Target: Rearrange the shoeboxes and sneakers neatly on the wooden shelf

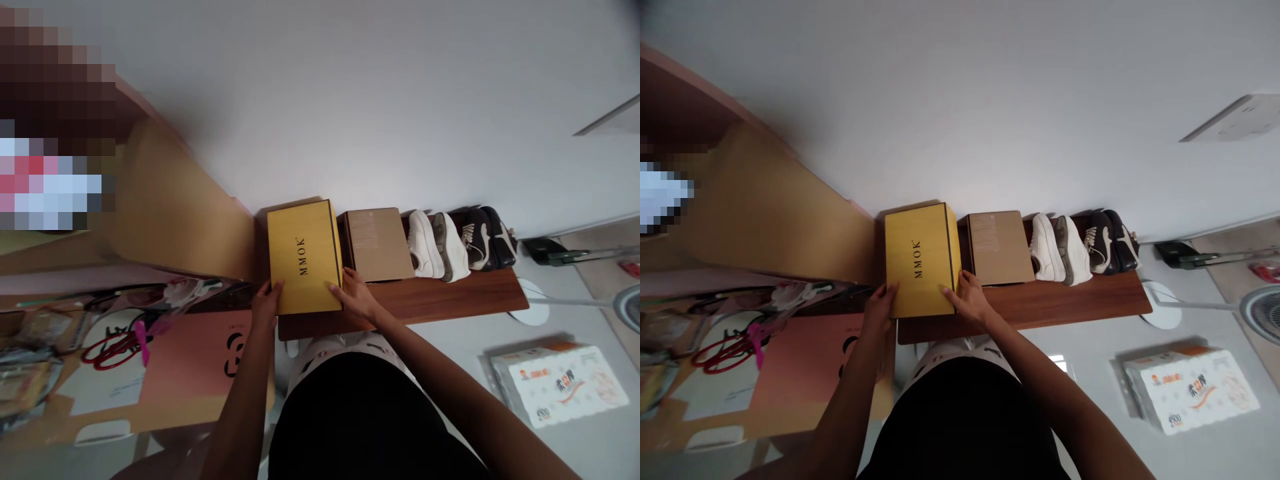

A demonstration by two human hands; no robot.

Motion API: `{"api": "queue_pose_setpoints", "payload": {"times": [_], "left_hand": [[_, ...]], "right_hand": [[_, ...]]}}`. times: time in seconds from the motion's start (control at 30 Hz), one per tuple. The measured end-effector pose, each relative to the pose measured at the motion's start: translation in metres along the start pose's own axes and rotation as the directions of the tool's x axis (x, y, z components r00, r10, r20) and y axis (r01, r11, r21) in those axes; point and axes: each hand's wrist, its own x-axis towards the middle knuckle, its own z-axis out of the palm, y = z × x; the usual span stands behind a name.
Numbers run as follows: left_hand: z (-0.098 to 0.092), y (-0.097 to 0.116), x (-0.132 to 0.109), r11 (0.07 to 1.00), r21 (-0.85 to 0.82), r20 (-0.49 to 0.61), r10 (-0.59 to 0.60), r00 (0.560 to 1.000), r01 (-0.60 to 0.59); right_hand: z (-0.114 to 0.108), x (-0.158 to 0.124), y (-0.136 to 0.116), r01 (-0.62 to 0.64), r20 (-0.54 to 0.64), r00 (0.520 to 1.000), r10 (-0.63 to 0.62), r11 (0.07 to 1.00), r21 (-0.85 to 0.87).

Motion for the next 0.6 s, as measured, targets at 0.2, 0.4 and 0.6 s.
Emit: {"api": "queue_pose_setpoints", "payload": {"times": [0.2, 0.4, 0.6], "left_hand": [[0.013, 0.002, 0.003, 0.997, 0.067, -0.045, 0.037, 0.998, -0.034], [0.021, -0.001, 0.007, 0.988, 0.151, -0.068, 0.053, 0.996, -0.042], [0.026, -0.009, 0.011, 0.981, 0.193, -0.091, 0.044, 0.995, -0.026]], "right_hand": [[0.004, 0.008, 0.009, -0.062, 0.116, 0.992, 0.041, 0.982, 0.179], [0.012, 0.021, 0.020, -0.133, 0.087, 0.988, 0.128, 0.990, 0.048], [0.023, 0.034, 0.028, -0.243, 0.064, 0.967, 0.245, 0.969, -0.048]]}}
